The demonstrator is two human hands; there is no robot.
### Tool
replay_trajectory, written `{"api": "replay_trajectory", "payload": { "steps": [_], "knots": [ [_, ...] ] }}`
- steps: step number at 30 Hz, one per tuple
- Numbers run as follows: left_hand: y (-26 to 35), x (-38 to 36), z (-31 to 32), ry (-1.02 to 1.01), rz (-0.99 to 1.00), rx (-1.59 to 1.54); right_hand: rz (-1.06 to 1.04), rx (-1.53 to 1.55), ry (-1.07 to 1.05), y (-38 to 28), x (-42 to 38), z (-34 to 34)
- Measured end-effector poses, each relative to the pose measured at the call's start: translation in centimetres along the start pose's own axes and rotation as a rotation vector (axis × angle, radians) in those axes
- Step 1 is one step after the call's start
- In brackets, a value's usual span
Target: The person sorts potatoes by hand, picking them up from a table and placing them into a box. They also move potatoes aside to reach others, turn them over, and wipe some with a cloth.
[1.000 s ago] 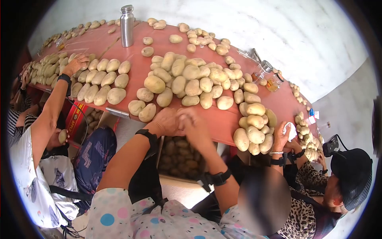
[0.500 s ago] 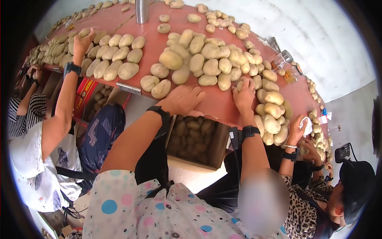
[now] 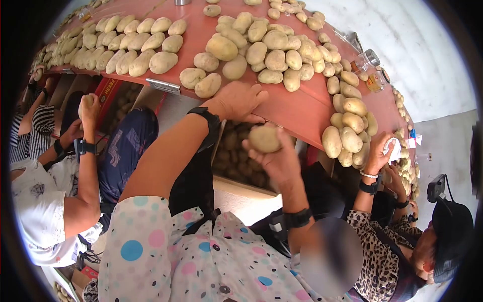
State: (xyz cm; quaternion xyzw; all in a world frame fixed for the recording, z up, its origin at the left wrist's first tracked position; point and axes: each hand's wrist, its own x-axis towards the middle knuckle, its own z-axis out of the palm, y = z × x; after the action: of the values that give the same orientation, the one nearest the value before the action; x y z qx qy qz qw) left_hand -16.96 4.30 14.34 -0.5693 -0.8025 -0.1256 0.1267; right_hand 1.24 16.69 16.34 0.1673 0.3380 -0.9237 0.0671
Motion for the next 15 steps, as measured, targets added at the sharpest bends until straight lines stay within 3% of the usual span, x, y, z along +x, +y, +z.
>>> {"api": "replay_trajectory", "payload": {
  "steps": [1, 3, 4, 6, 7, 9, 13, 15],
  "knots": [
    [0.1, -0.1, 0.0, 0.002, 0.0, -0.002, 0.0, -0.002, 0.002, 1.8, 0.6, -1.6],
    [-0.1, -0.1, 0.0, 0.007, 0.013, -0.008, 0.16, 0.282, 0.363, 5.0, 2.1, -5.3],
    [-0.1, -0.1, 0.0, 0.01, 0.013, -0.005, 0.157, 0.28, 0.36, 5.9, 2.6, -7.1],
    [-0.2, -0.1, 0.1, 0.009, 0.027, -0.015, 0.244, 0.329, 0.708, 7.2, 3.5, -10.0],
    [-0.2, 0.0, 0.0, 0.012, 0.027, -0.011, 0.242, 0.327, 0.704, 7.6, 3.7, -11.0],
    [-0.1, 0.0, -0.2, -0.003, 0.024, -0.015, 0.118, 0.27, 0.938, 8.1, 3.7, -12.4],
    [-0.1, -0.3, 0.0, 0.124, 0.08, -0.052, 0.151, 0.203, 0.696, 7.6, 3.4, -12.0],
    [-0.1, -0.3, 0.0, 0.286, 0.138, -0.029, 0.157, 0.186, 0.596, 8.2, 3.8, -10.4]
  ]
}}
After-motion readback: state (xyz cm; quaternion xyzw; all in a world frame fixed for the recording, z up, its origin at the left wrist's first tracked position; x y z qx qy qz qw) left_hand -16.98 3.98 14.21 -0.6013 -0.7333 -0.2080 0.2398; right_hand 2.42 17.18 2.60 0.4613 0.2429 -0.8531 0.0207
